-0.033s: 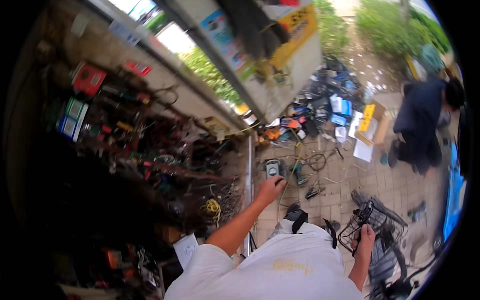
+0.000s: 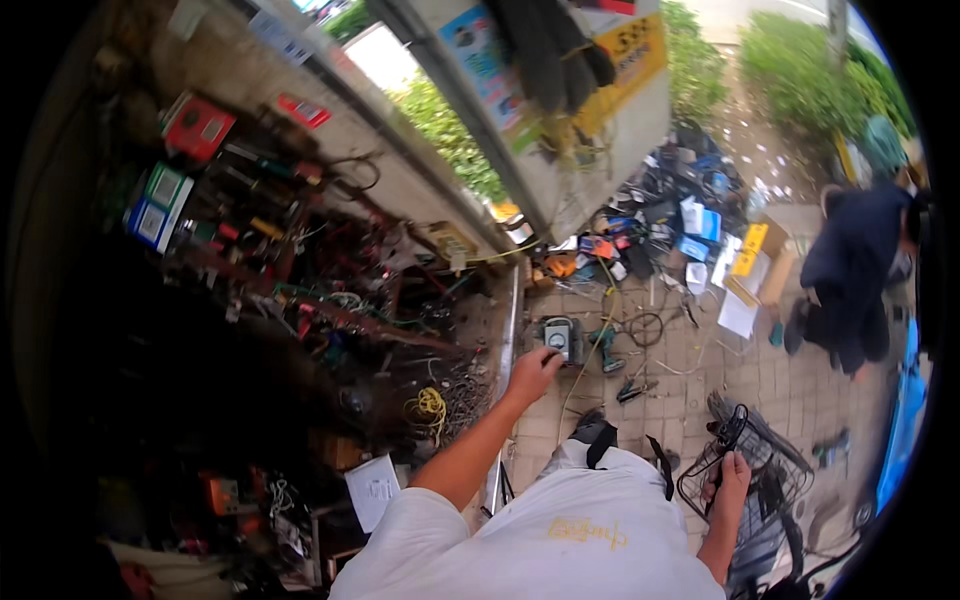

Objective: The person retrieves a tool from a cluttered workbench and walks outside to a parked electric scooter. They use the tool to tighten or adjust components on the scooter's handlebar stem and wiring area while a customer observes.

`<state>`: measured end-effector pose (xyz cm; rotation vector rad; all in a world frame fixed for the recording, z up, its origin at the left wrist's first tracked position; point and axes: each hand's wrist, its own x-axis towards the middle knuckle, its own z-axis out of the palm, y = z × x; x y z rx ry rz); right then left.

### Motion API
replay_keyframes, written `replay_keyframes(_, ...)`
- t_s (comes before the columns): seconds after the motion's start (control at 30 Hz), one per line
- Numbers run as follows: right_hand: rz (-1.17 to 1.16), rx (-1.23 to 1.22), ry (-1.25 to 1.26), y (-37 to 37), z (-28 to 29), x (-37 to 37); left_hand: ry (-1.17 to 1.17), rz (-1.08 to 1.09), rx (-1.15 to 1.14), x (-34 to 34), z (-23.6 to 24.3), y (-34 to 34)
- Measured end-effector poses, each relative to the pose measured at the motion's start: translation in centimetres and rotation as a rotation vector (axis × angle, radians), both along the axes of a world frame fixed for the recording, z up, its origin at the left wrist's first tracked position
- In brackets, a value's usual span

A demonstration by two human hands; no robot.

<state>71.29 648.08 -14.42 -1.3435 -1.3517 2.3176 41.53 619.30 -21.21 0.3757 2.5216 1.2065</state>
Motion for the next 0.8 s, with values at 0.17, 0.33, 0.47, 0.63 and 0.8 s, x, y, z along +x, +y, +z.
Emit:
replay_keyframes(0.17,0.44,0.071,0.055,0.4,-6.2,-7.4,0.013,0.85,0.211,5.5,-5.6,-17.5)
replay_keyframes(0.33,0.547,0.069,0.079,-2.8,-9.5,-11.7,0.102,1.202,0.417,6.6,-4.4,-27.9)
replay_keyframes(0.47,0.554,0.114,0.098,-4.4,-7.2,-13.2,0.276,1.273,0.561,4.4,1.8,-32.3)
replay_keyframes(0.63,0.545,0.155,0.106,-4.7,-8.3,-12.3,0.455,1.262,0.526,0.7,5.1,-36.4)
replay_keyframes(0.8,0.52,0.183,0.104,-4.8,-8.5,-12.1,0.599,1.217,0.708,-1.1,6.5,-40.3)
